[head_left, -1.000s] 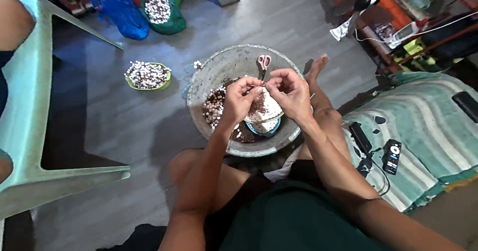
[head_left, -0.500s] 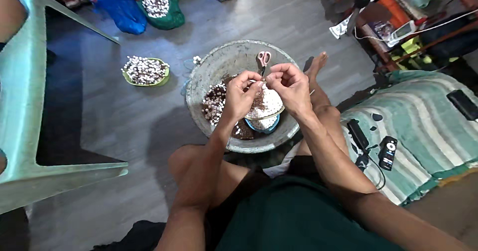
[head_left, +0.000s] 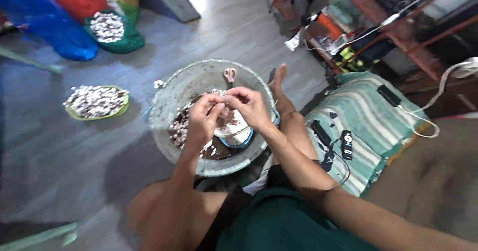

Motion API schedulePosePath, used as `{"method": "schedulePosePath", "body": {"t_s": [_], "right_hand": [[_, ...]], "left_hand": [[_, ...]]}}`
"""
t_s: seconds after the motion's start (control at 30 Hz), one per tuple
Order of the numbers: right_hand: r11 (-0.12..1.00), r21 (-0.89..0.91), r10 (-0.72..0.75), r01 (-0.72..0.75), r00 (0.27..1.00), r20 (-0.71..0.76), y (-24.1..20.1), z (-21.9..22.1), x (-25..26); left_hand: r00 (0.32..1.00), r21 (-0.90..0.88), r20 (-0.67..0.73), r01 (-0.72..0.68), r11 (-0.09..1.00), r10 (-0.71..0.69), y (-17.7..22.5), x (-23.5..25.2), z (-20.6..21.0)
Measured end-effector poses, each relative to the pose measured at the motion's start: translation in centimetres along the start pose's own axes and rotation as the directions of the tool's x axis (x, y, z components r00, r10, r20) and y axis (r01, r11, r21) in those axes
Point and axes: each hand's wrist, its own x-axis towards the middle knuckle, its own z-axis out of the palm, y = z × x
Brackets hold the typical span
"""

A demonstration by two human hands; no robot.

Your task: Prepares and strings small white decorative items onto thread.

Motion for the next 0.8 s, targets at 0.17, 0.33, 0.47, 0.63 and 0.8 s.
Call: {"method": "schedulePosePath", "body": {"t_s": [0.17, 0.33, 0.47, 0.63, 0.8], "right_hand": [[1.000, 0.026, 0.006, -0.008, 0.998, 0.059, 0.9, -0.3, 1.2], [0.996, 0.058, 0.066, -0.069, 0.996, 0.063, 0.5, 0.0, 1.3], [0.994, 0.111, -0.020, 0.022, 1.000, -0.014, 0.6, 0.7, 0.4], [0.996, 0.046, -0.081, 0.081, 0.997, -0.006, 1.1, 1.1, 0.0], [0.995, 0.021, -0.095, 0.095, 0.995, -0.021, 1.0, 1.5, -0.2]], "left_hand": [[0.999, 0.003, -0.052, 0.017, 1.000, -0.017, -0.5, 0.7, -0.1], [0.998, -0.051, -0.069, -0.008, 0.999, 0.004, -1.1, 0.7, -0.3], [0.993, -0.052, -0.113, -0.045, 0.998, 0.039, -1.1, 0.7, -0.4], [0.988, -0.032, -0.149, -0.050, 0.998, 0.045, -1.4, 0.6, -0.4], [0.985, -0.008, -0.171, -0.036, 0.999, 0.034, -1.1, 0.6, -0.4]]}}
